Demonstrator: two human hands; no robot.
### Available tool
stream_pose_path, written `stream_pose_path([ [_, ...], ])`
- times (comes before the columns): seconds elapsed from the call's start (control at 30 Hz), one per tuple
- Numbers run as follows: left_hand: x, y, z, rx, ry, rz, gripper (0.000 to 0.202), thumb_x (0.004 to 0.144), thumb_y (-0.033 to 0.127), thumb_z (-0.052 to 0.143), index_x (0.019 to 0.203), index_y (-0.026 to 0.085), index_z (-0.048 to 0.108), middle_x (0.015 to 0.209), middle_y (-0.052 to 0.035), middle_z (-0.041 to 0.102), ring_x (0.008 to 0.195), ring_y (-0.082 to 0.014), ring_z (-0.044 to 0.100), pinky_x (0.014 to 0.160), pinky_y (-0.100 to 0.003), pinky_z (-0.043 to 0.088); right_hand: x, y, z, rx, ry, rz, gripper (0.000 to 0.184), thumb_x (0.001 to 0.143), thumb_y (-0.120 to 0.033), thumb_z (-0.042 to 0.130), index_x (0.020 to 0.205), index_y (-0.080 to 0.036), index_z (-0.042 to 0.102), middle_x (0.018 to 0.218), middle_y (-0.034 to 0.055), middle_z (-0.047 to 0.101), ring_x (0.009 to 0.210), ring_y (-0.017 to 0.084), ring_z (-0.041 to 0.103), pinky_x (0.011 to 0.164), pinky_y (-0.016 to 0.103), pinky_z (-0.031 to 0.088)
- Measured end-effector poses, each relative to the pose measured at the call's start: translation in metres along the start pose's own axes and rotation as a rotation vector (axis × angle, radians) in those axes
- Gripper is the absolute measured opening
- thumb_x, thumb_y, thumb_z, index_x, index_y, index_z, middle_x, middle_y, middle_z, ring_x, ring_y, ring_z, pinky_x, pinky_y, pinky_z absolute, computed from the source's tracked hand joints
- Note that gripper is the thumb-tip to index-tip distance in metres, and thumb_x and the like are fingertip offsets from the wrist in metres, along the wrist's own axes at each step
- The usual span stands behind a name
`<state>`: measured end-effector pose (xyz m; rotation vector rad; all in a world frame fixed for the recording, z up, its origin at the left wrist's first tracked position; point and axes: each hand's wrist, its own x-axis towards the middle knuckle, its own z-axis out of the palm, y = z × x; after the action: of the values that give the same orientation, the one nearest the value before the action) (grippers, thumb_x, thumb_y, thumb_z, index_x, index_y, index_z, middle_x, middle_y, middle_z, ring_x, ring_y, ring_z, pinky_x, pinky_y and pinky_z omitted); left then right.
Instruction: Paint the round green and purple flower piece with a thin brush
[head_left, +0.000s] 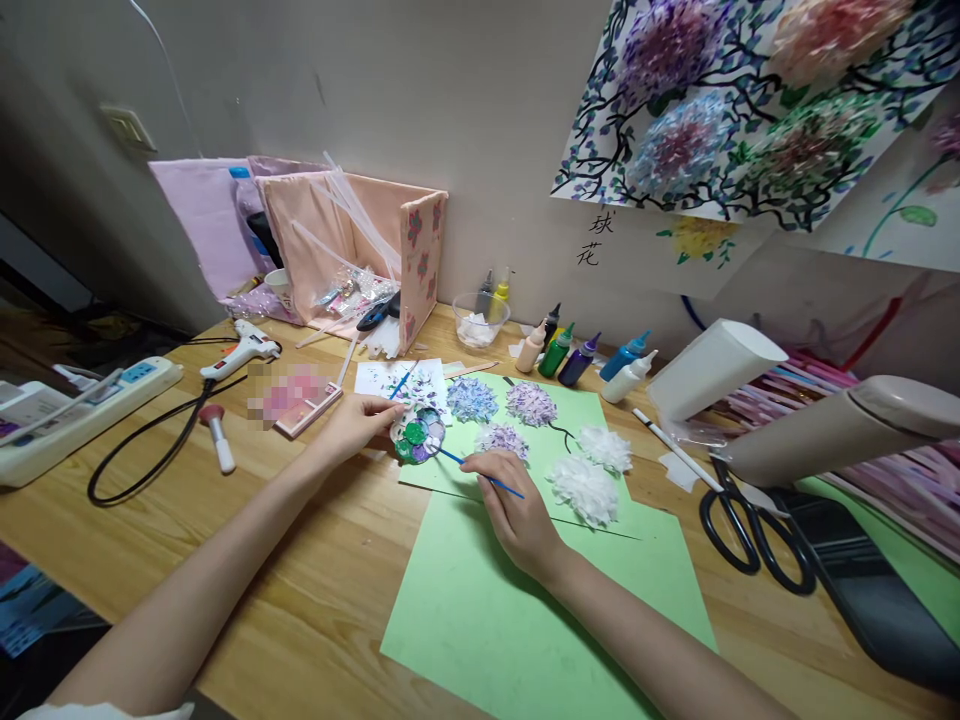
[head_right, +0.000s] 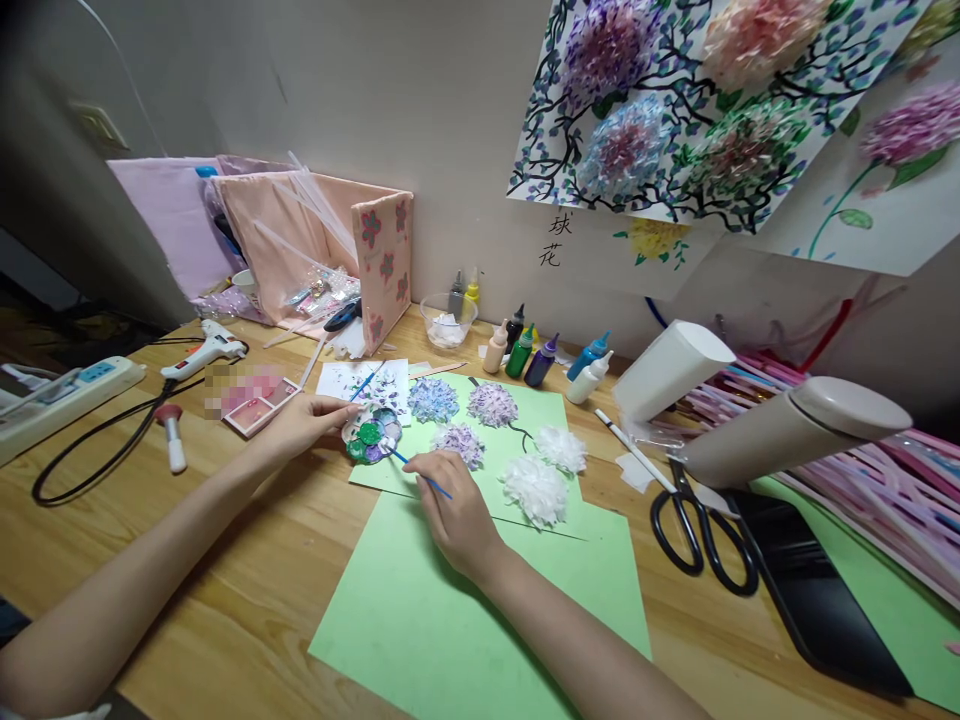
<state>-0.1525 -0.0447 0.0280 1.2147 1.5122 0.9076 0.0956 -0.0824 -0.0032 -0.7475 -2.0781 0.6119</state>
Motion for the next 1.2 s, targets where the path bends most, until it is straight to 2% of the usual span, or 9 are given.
stream_pose_path([
  [0.1,0.0000,0.0001,-0.0001,-0.004,-0.001,0.007,0.042,0.061,0.050,0.069,0.078,0.011,0.072,0.067,-0.0047,0.070,0.057,-0.0132,0.059,0.058,-0.025,0.050,0.0006,0.0003,-0.0003,0.013,-0.016,0.007,0.024,0.092,-0.014,0.037,0.107,-0.024,0.051,0.099,0.0055,0.062,0.098,0.019,0.053,0.086,0.037,0.045],
  [0.23,0.0002,0.0002,0.0007,0.001,0.005,-0.003,0.046,0.059,0.052,0.070,0.078,0.011,0.072,0.068,-0.0054,0.070,0.058,-0.0141,0.060,0.059,-0.026,0.050,0.0016,0.0010,-0.0013,0.005,0.045,0.024,0.023,0.091,-0.013,0.036,0.105,-0.024,0.052,0.097,0.0059,0.062,0.095,0.020,0.054,0.084,0.038,0.045],
  [0.43,-0.0009,0.0018,0.0012,0.040,0.004,-0.001,0.043,0.061,0.052,0.068,0.076,0.012,0.072,0.066,-0.0044,0.069,0.056,-0.0138,0.059,0.053,-0.024,0.047,0.0011,0.0007,-0.0022,0.030,0.005,-0.021,0.024,0.090,-0.011,0.038,0.105,-0.024,0.052,0.095,0.0049,0.062,0.094,0.019,0.054,0.082,0.036,0.045],
  [0.57,-0.0018,0.0025,0.0009,0.055,0.024,0.008,0.041,0.061,0.051,0.068,0.071,0.011,0.071,0.063,-0.0038,0.067,0.056,-0.0133,0.058,0.053,-0.024,0.047,0.0003,0.0010,-0.0025,0.019,0.031,0.031,0.023,0.090,-0.012,0.038,0.103,-0.023,0.053,0.094,0.0052,0.062,0.094,0.019,0.053,0.083,0.037,0.044],
  [0.7,-0.0020,0.0016,0.0011,0.042,0.015,0.000,0.040,0.063,0.051,0.067,0.071,0.012,0.070,0.062,-0.0034,0.067,0.055,-0.0135,0.058,0.054,-0.024,0.048,-0.0005,0.0022,-0.0026,0.068,0.003,0.071,0.023,0.091,-0.014,0.037,0.102,-0.024,0.054,0.095,0.0046,0.062,0.094,0.019,0.054,0.083,0.036,0.044],
  [0.83,-0.0021,0.0013,0.0017,0.023,0.014,-0.018,0.038,0.063,0.049,0.067,0.070,0.012,0.069,0.060,-0.0024,0.066,0.054,-0.0133,0.059,0.053,-0.024,0.048,-0.0007,0.0029,-0.0031,0.062,0.046,0.116,0.022,0.091,-0.016,0.038,0.102,-0.025,0.055,0.095,0.0043,0.061,0.093,0.019,0.054,0.081,0.035,0.044],
  [1.2,-0.0052,0.0083,0.0031,0.043,0.029,-0.002,0.038,0.062,0.049,0.067,0.068,0.012,0.069,0.060,-0.0026,0.065,0.055,-0.0136,0.057,0.053,-0.024,0.047,-0.0004,0.0013,-0.0022,0.060,0.026,0.075,0.023,0.090,-0.016,0.039,0.102,-0.024,0.057,0.094,0.0049,0.063,0.091,0.019,0.055,0.080,0.035,0.045],
])
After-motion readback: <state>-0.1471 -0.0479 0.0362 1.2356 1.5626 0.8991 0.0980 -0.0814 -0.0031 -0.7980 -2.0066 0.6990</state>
